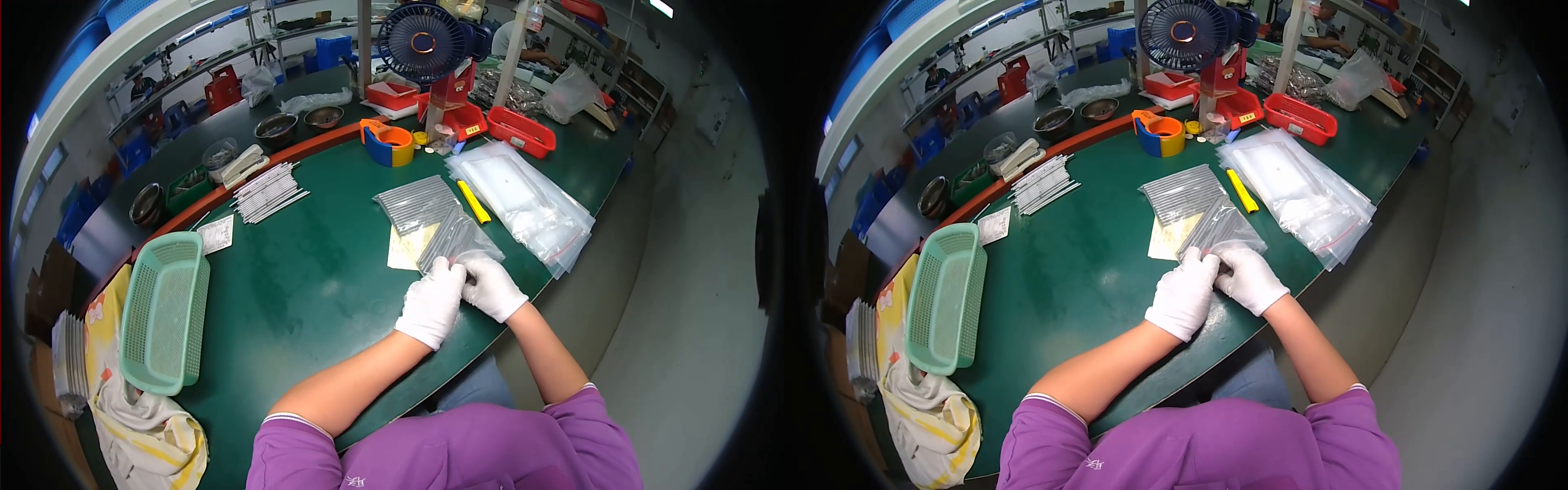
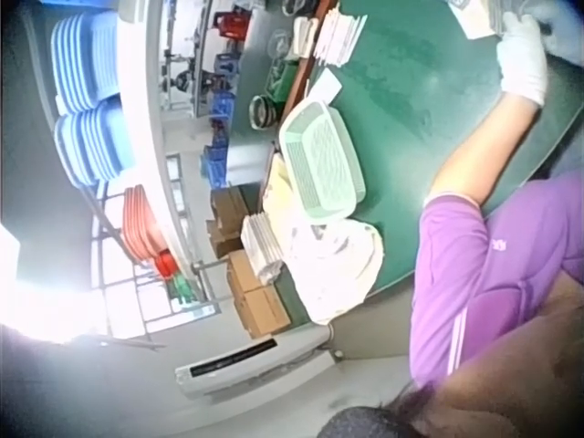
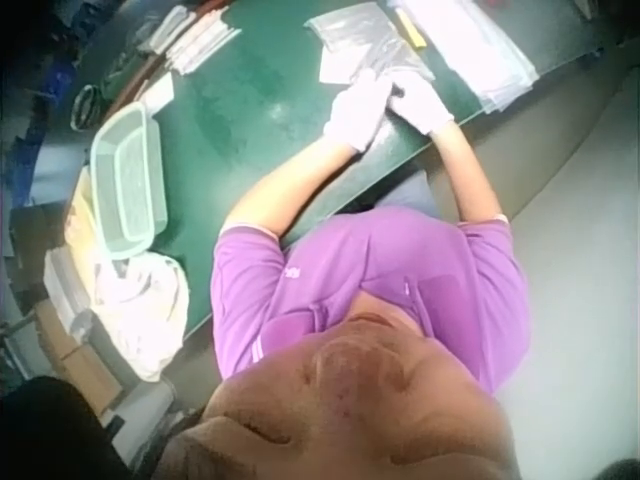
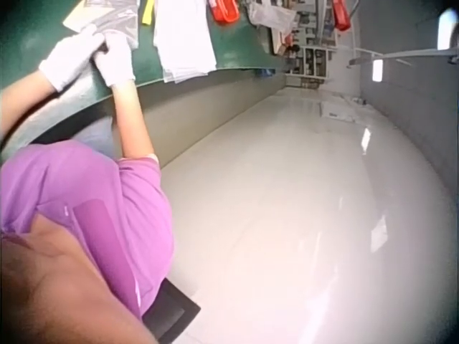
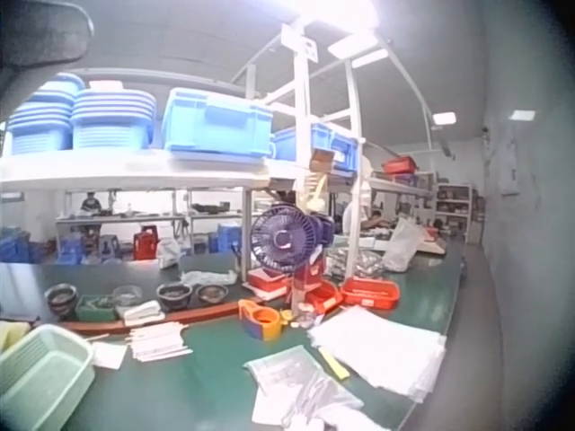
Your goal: Counting, weighing, and packing small metal pins into plastic bags at an industrial workbench.
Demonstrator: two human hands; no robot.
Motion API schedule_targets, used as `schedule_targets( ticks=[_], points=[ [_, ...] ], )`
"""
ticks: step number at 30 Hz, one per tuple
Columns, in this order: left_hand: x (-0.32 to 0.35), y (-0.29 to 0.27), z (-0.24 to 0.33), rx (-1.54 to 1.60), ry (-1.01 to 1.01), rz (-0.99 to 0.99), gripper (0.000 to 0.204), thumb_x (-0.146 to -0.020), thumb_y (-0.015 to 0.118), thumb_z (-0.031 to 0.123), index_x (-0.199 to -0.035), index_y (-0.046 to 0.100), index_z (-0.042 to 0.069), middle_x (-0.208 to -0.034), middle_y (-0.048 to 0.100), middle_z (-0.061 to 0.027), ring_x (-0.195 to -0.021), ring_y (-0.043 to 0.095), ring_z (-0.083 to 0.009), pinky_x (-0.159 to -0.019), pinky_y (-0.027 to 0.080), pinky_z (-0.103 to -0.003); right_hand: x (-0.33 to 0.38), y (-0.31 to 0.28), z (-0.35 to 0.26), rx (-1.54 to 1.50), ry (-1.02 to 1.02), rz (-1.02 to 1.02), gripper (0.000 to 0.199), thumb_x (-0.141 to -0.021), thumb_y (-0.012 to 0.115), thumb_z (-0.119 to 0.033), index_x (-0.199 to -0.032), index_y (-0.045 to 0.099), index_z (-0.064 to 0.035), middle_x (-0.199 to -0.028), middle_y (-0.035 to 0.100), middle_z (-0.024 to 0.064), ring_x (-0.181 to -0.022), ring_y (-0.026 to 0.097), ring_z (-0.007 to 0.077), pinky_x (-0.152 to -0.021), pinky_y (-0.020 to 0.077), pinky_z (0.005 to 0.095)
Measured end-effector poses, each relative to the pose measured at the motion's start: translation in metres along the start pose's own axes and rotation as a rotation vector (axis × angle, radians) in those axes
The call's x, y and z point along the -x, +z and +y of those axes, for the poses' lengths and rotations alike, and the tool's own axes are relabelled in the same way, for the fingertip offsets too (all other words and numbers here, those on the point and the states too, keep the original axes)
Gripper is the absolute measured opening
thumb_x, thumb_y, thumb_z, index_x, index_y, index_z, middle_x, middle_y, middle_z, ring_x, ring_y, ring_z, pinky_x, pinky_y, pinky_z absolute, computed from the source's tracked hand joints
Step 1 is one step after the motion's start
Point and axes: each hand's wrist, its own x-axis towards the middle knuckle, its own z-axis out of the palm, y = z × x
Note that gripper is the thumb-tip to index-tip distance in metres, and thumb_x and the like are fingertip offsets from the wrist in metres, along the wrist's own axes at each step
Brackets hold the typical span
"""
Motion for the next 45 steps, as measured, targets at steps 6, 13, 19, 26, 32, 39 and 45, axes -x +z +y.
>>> schedule_targets(
  ticks=[6,13,19,26,32,39,45],
  points=[
    [-0.003,0.002,-0.001,0.01,0.022,0.011,0.013,-0.078,0.045,0.009,-0.09,0.045,0.009,-0.085,0.047,-0.0143,-0.062,0.057,-0.0307,-0.051,0.049,-0.039,-0.019,0.001,0.011,0.324,-0.178,0.059,0.022,-0.07,0.056,-0.002,-0.091,0.059,-0.0065,-0.075,0.059,0.0127,-0.075,0.058,0.0271,-0.068,0.0464,0.0335],
    [-0.004,-0.003,-0.007,0.083,0.086,0.081,0.011,-0.077,0.046,0.01,-0.087,0.045,0.01,-0.086,0.047,-0.0137,-0.062,0.057,-0.0319,-0.051,0.048,-0.04,-0.014,0.017,0.01,0.121,-0.09,0.117,0.02,-0.075,0.056,-0.009,-0.095,0.058,-0.0063,-0.081,0.06,0.0145,-0.077,0.059,0.0288,-0.069,0.0459,0.0321],
    [-0.005,0.007,-0.008,0.11,0.178,0.133,0.01,-0.076,0.047,0.01,-0.085,0.045,0.009,-0.084,0.047,-0.0137,-0.063,0.056,-0.0315,-0.05,0.048,-0.039,-0.027,0.031,0.019,0.029,0.06,0.044,0.021,-0.08,0.053,-0.014,-0.097,0.055,-0.0024,-0.091,0.058,0.0159,-0.086,0.057,0.0284,-0.074,0.0449,0.0319],
    [-0.004,0.011,-0.017,0.128,0.161,0.226,0.011,-0.075,0.048,0.007,-0.084,0.043,0.008,-0.082,0.046,-0.0136,-0.059,0.054,-0.0328,-0.048,0.045,-0.041,-0.038,0.018,0.02,0.49,-0.061,-0.033,0.018,-0.07,0.055,-0.013,-0.086,0.057,-0.0055,-0.082,0.056,0.0161,-0.081,0.056,0.0322,-0.072,0.0454,0.0387],
    [-0.006,0.018,-0.017,0.162,0.164,0.25,0.016,-0.074,0.049,0.006,-0.087,0.04,0.009,-0.081,0.047,-0.0144,-0.057,0.053,-0.0349,-0.047,0.043,-0.044,-0.042,0.027,0.022,0.357,0.129,0.262,0.018,-0.068,0.057,-0.012,-0.084,0.056,-0.0037,-0.083,0.059,0.0168,-0.078,0.057,0.0323,-0.071,0.0459,0.0404],
    [-0.005,0.004,-0.011,0.058,0.109,0.148,0.026,-0.072,0.055,0.008,-0.095,0.043,0.009,-0.086,0.049,-0.0128,-0.059,0.055,-0.0326,-0.049,0.046,-0.041,-0.016,0.003,0.011,0.367,-0.165,0.171,0.026,-0.069,0.056,-0.011,-0.094,0.057,-0.0005,-0.09,0.057,0.017,-0.088,0.054,0.0335,-0.08,0.0431,0.0398],
    [-0.002,0.001,-0.015,-0.095,-0.015,0.013,0.017,-0.068,0.058,0.013,-0.082,0.05,0.007,-0.089,0.049,-0.0125,-0.071,0.056,-0.0306,-0.059,0.048,-0.04,0.021,-0.018,0.01,0.516,-0.211,0.141,0.024,-0.073,0.055,-0.015,-0.094,0.057,-0.0027,-0.087,0.056,0.0161,-0.082,0.055,0.0328,-0.073,0.0439,0.0393]
  ],
)
